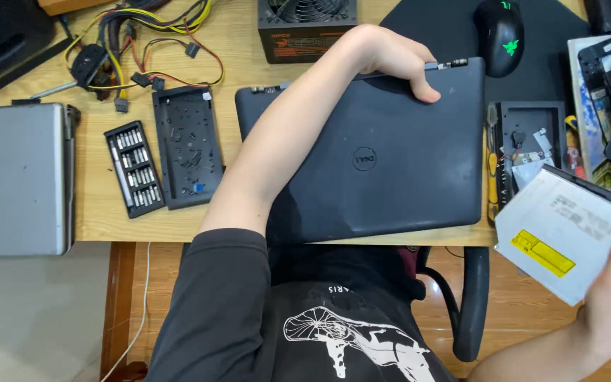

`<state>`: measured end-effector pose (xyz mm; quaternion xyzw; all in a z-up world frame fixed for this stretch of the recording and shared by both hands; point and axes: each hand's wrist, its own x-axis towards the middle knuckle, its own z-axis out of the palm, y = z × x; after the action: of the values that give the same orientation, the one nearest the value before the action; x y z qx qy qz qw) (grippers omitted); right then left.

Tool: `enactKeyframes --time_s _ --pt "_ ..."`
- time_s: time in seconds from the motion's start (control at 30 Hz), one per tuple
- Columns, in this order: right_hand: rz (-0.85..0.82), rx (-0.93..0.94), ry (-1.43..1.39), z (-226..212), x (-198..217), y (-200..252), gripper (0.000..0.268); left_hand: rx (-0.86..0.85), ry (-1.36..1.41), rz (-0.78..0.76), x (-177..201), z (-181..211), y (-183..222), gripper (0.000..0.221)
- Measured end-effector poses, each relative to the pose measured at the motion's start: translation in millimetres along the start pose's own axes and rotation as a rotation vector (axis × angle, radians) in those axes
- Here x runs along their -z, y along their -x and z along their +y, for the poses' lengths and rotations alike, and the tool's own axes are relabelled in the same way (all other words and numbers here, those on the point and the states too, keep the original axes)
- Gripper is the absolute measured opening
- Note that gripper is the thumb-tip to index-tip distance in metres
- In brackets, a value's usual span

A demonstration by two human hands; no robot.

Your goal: The recorder is repairing a laptop by reassembling internal components and closing the casing.

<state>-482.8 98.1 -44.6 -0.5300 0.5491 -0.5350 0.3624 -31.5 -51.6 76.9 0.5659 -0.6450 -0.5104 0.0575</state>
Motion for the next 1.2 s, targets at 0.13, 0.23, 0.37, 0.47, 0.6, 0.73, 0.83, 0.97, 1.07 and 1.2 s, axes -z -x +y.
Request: enactKeyframes --time_s 0.13,0.23,0.37,0.47,0.6,0.73,0.83,0.97,1.07,1.2 --pt "0.054 0.117 -0.117 53.0 36.6 12.3 0.023 -0.005 -0.162 -0.006 2.8 -6.5 -9.0 0.058" --pt "0.014 0.093 -0.077 -36.6 -20.3 19.9 0.016 -0.050 -0.395 0.143 -4.0 -26.9 -18.2 0.055" --pt "0.015 0.064 -0.125 -41.0 -51.3 20.2 0.018 -0.321 -0.372 0.333 -33.6 -61.0 -26.7 0.047" --pt "-0.064 0.043 -0.318 -30.0 -71.8 21.3 0.024 -0.659 -0.332 0.672 -65.5 -38.1 19.3 0.031" --pt "-0.157 -0.001 -0.527 -57.1 -124.3 25.5 0.025 -0.565 0.150 0.253 -105.0 -19.5 92.7 0.041" --pt "-0.288 -0.026 -0.535 -86.8 -151.2 40.8 0.028 -0.540 0.308 0.287 -127.5 -34.5 131.1 0.052" --pt "-0.327 0.076 -0.369 -82.2 -149.0 50.0 0.027 -0.636 0.354 0.398 -126.0 -36.0 151.9 0.065" --pt "-0.380 0.260 -0.228 -100.7 -154.7 63.0 0.034 -0.911 0.081 0.752 -116.8 -18.2 180.8 0.075" --pt "-0.423 0.329 0.048 -110.4 -157.4 72.2 0.037 -1.036 -0.207 0.837 -116.9 -9.4 194.1 0.056" --pt "-0.412 0.574 0.228 -130.2 -166.1 75.8 0.032 -0.912 -0.272 0.646 -129.9 -17.6 192.4 0.042"
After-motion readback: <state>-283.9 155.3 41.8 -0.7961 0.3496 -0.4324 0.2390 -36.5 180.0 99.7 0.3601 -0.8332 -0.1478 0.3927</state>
